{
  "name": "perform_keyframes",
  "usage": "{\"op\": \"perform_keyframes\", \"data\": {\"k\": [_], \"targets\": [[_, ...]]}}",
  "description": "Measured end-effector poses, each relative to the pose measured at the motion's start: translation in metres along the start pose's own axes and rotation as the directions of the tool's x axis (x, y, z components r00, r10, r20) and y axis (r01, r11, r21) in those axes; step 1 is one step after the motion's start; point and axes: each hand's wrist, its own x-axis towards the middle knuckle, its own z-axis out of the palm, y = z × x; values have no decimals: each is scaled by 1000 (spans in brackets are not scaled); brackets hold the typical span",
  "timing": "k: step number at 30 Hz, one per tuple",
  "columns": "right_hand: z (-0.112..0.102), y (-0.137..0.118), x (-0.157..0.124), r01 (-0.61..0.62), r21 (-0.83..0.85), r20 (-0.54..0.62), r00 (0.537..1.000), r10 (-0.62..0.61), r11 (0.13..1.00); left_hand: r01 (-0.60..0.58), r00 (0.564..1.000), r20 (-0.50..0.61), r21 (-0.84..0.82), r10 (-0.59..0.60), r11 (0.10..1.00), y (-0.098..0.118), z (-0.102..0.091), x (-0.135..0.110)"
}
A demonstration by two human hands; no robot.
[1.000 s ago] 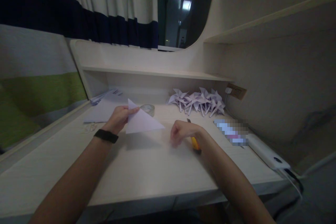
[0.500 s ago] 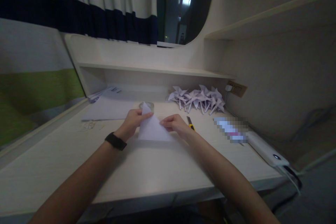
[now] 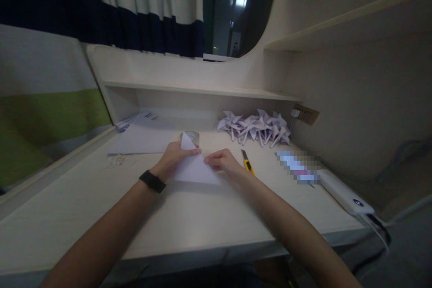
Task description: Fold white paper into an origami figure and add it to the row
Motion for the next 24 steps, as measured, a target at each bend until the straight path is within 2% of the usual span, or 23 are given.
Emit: {"op": "perform_keyframes", "data": {"k": [5,11,13,15,17,18,20,22,24], "targets": [[-5,-3,1,15,-88,39,999,-12,996,-33,998,-56,-44,31,998,5,-14,4],[-25,-13,-2,25,-251,231,972,35,968,-57,988,-151,-125,37,991,1,-39,18],[-35,-16,0,26,-327,237,970,55,945,-75,980,-194,-170,41,983,-1,-46,23],[-43,-18,3,45,-381,156,988,17,923,-110,967,-246,-203,58,973,-2,-49,25],[-46,-18,8,119,-423,20,992,-122,899,-124,961,-268,-210,65,970,-3,-47,25],[-46,-16,10,171,-444,-33,978,-207,880,-115,965,-254,-204,61,972,-4,-43,23],[-42,-12,13,263,-476,-55,944,-326,839,-64,983,-181,-184,30,981,-7,-30,18],[-37,-8,13,292,-459,21,948,-319,839,3,997,-75,-163,-15,987,-11,-13,11],[-34,-7,10,241,-419,123,970,-208,876,27,1000,18,-132,-25,991,-16,2,6]]}}
